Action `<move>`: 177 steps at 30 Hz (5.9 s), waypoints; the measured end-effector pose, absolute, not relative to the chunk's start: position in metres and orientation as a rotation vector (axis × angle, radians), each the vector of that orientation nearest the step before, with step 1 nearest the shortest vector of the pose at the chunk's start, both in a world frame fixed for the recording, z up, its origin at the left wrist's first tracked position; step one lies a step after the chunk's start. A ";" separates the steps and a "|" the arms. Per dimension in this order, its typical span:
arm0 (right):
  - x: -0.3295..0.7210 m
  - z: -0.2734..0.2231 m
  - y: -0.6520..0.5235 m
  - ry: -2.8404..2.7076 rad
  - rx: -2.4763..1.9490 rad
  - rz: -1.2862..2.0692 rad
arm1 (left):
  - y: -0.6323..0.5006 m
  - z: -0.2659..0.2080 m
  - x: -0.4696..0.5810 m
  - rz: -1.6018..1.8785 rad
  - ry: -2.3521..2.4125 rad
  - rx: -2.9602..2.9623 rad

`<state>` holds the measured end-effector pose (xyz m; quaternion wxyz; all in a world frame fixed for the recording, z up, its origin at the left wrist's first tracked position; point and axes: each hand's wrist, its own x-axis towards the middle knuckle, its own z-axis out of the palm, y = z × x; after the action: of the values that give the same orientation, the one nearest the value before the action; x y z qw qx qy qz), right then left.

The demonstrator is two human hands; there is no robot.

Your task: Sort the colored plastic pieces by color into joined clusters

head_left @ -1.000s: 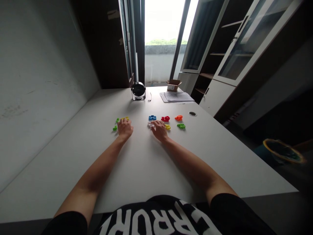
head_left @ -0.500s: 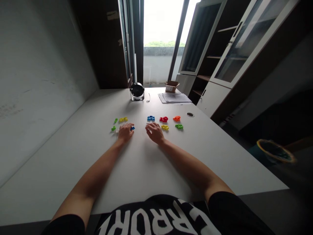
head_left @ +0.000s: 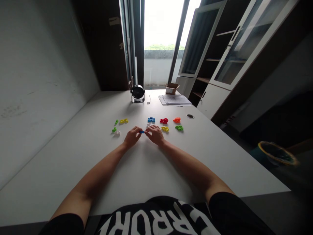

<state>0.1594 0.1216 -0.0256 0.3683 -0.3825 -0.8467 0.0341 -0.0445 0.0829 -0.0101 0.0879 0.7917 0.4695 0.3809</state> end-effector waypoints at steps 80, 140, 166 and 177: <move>0.156 -0.012 0.128 -2.370 -0.914 -0.040 | 0.100 -0.028 -0.049 1.342 1.021 1.395; 0.173 0.000 0.275 -2.514 -1.543 -0.030 | 0.100 -0.021 -0.047 0.962 1.361 1.926; 0.176 -0.004 0.274 -2.483 -1.531 -0.040 | 0.098 -0.018 -0.046 0.945 1.367 1.923; 0.169 0.005 0.242 -2.287 -1.398 -0.049 | 0.102 -0.021 -0.052 1.000 1.389 1.963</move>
<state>0.1693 0.2416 0.0051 0.2284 -0.5076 -0.8306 -0.0179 -0.0515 0.1016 -0.0214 0.2654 0.7267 0.5143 0.3702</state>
